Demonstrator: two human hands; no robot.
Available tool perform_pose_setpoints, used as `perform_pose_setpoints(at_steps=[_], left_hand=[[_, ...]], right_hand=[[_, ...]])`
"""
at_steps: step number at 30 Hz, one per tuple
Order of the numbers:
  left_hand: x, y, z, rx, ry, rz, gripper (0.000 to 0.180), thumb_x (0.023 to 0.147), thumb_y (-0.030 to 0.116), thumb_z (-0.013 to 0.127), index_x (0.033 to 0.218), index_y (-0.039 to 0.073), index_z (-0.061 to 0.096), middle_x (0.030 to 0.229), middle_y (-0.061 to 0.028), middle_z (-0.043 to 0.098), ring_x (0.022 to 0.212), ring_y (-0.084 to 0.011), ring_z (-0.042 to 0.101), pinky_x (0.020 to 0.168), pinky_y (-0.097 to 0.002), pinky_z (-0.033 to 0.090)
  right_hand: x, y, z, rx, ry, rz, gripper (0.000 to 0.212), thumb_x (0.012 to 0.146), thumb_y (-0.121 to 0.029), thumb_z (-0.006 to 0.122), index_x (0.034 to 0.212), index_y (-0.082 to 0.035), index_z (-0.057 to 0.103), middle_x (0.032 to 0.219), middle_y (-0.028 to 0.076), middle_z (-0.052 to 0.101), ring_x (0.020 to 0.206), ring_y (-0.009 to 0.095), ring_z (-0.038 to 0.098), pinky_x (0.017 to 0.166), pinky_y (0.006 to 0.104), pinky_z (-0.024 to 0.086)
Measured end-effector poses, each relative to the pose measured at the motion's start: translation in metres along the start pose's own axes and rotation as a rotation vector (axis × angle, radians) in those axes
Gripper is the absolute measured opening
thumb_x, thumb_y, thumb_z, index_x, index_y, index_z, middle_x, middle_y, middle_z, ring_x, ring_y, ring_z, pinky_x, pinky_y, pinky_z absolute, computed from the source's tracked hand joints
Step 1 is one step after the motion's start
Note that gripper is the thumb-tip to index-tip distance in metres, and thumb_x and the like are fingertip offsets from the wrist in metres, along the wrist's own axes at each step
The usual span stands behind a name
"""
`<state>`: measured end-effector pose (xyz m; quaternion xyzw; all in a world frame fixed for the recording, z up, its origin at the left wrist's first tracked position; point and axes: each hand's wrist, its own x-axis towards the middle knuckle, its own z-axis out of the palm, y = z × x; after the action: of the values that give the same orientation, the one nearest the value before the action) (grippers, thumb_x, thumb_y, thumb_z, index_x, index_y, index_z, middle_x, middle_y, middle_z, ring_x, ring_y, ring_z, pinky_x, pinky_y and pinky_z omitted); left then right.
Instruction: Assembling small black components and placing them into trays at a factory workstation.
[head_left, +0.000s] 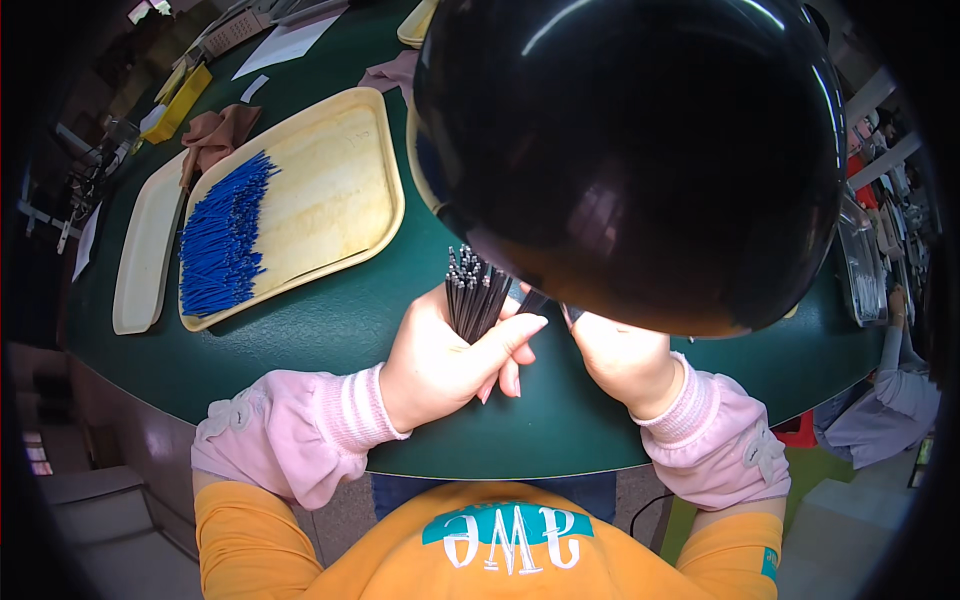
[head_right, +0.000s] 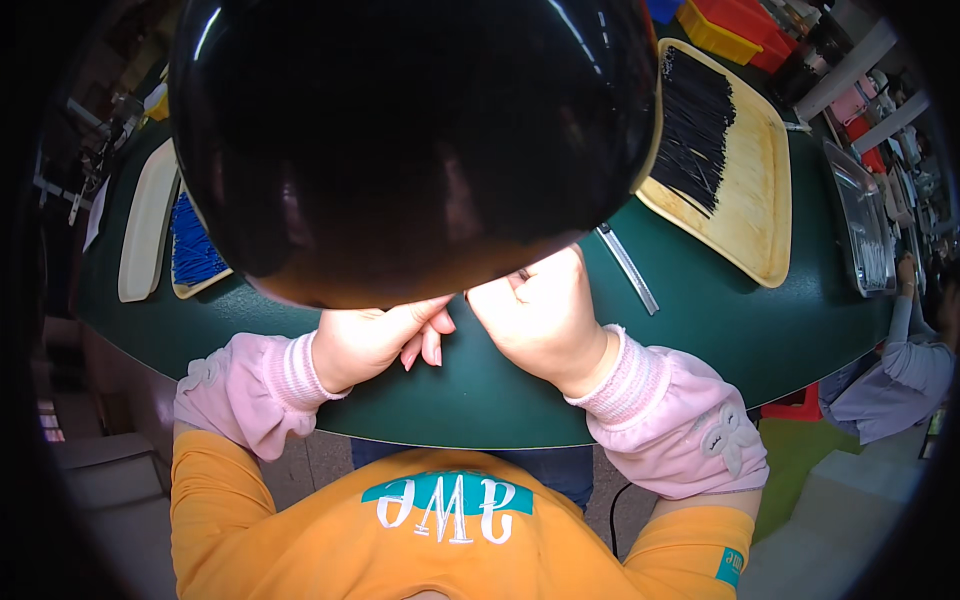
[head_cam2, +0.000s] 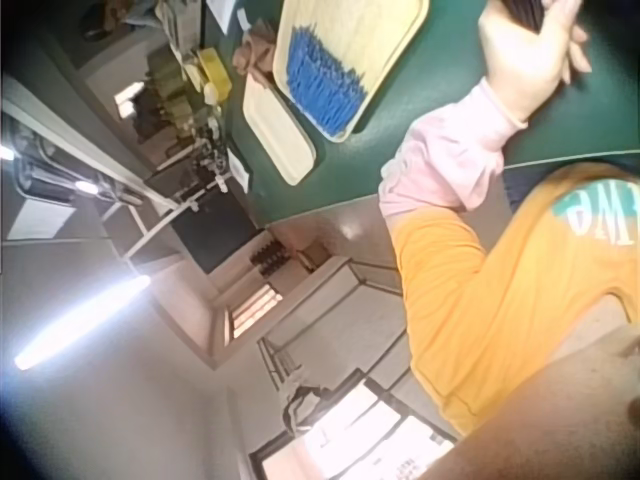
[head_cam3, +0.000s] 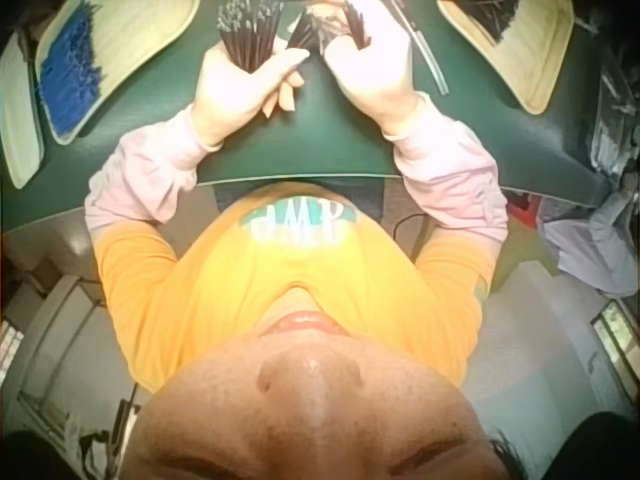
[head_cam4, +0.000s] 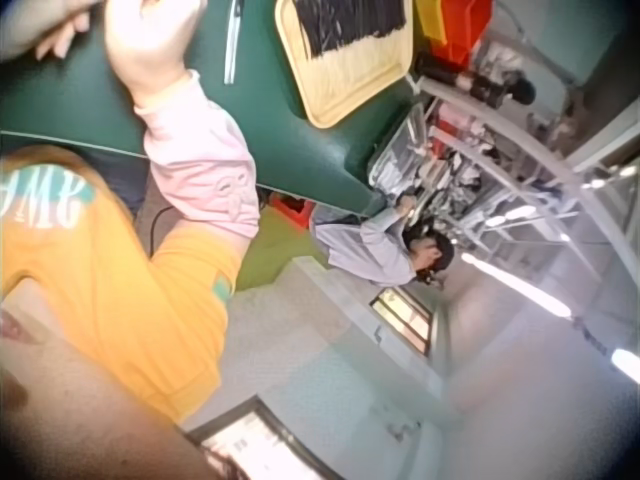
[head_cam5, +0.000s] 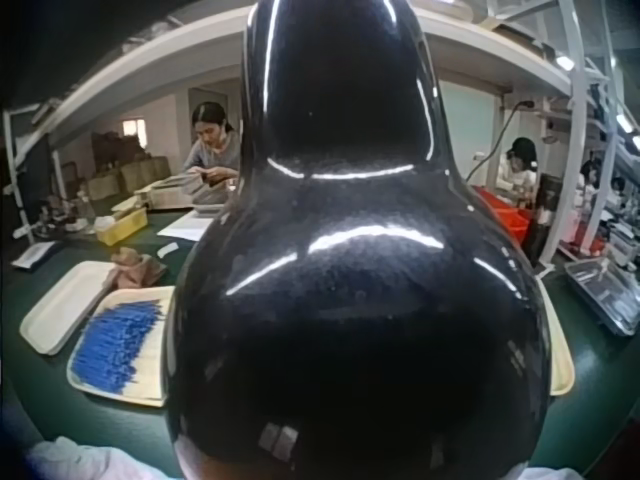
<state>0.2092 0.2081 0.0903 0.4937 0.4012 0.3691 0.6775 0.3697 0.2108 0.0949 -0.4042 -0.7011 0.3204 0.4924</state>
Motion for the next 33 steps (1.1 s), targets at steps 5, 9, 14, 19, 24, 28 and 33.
perform_pose_setpoints(at_steps=[5, 9, 14, 19, 24, 28, 33], left_hand=[[-0.001, 0.001, 0.008, -0.013, 0.005, 0.0, 0.01, 0.079, 0.007, 0.055, 0.075, -0.001, 0.05, 0.057, -0.0065, 0.055, 0.041, -0.008, 0.051, 0.035, -0.0175, 0.037], [0.003, -0.002, 0.0, -0.033, -0.034, 0.008, 0.013, 0.081, 0.009, 0.053, 0.072, -0.001, 0.051, 0.056, -0.0066, 0.055, 0.04, -0.0081, 0.05, 0.035, -0.0173, 0.036], [0.004, 0.0, -0.002, -0.056, -0.063, -0.031, 0.017, 0.083, 0.011, 0.05, 0.07, -0.001, 0.051, 0.056, -0.0069, 0.054, 0.039, -0.0088, 0.051, 0.034, -0.0173, 0.037], [0.002, 0.001, -0.002, -0.091, -0.097, -0.006, 0.017, 0.083, 0.01, 0.048, 0.072, -0.003, 0.05, 0.058, -0.0077, 0.055, 0.042, -0.0097, 0.053, 0.034, -0.0175, 0.037], [0.004, -0.002, -0.002, -0.142, -0.148, -0.014, 0.017, 0.085, 0.012, 0.046, 0.077, -0.003, 0.051, 0.064, -0.0092, 0.056, 0.048, -0.0121, 0.056, 0.04, -0.0195, 0.043], [0.004, -0.006, -0.005, -0.081, -0.146, 0.119, 0.018, 0.085, 0.015, 0.047, 0.082, -0.002, 0.054, 0.073, -0.0081, 0.058, 0.066, -0.0137, 0.057, 0.06, -0.0229, 0.046], [0.014, -0.016, -0.008, 0.435, -0.138, 0.517, 0.018, 0.084, 0.015, 0.049, 0.075, 0.0, 0.055, 0.073, -0.0043, 0.058, 0.069, -0.0104, 0.053, 0.066, -0.0229, 0.043]], right_hand=[[-0.003, 0.014, 0.002, -0.063, 0.04, -0.126, 0.009, 0.072, 0.004, 0.047, 0.066, 0.004, 0.053, 0.053, 0.004, 0.051, 0.043, 0.008, 0.043, 0.04, 0.0227, 0.033], [-0.006, 0.028, 0.001, -0.128, 0.105, -0.18, 0.009, 0.072, 0.004, 0.045, 0.068, 0.003, 0.053, 0.059, 0.007, 0.053, 0.048, 0.013, 0.048, 0.044, 0.0232, 0.036], [0.007, 0.014, -0.003, -0.256, 0.032, -0.326, 0.011, 0.071, 0.007, 0.043, 0.071, 0.003, 0.053, 0.067, 0.008, 0.054, 0.055, 0.013, 0.05, 0.049, 0.022, 0.039], [-0.009, 0.037, -0.003, 0.661, 0.031, 0.28, 0.012, 0.071, 0.008, 0.043, 0.075, 0.001, 0.052, 0.07, 0.006, 0.054, 0.056, 0.01, 0.048, 0.05, 0.0201, 0.039], [-0.002, 0.021, -0.003, 0.734, -0.277, 0.472, 0.013, 0.081, -0.008, 0.042, 0.083, 0.001, 0.052, 0.065, 0.003, 0.047, 0.055, 0.008, 0.041, 0.049, 0.0202, 0.034], [0.003, 0.015, 0.001, 0.864, -0.28, 0.376, 0.02, 0.086, -0.016, 0.043, 0.09, 0.001, 0.053, 0.062, 0.001, 0.044, 0.056, 0.007, 0.038, 0.05, 0.0195, 0.031], [-0.013, 0.051, 0.002, 0.377, 0.145, 0.191, 0.016, 0.086, -0.008, 0.04, 0.082, 0.002, 0.052, 0.062, 0.004, 0.046, 0.057, 0.012, 0.043, 0.06, 0.0265, 0.041]])
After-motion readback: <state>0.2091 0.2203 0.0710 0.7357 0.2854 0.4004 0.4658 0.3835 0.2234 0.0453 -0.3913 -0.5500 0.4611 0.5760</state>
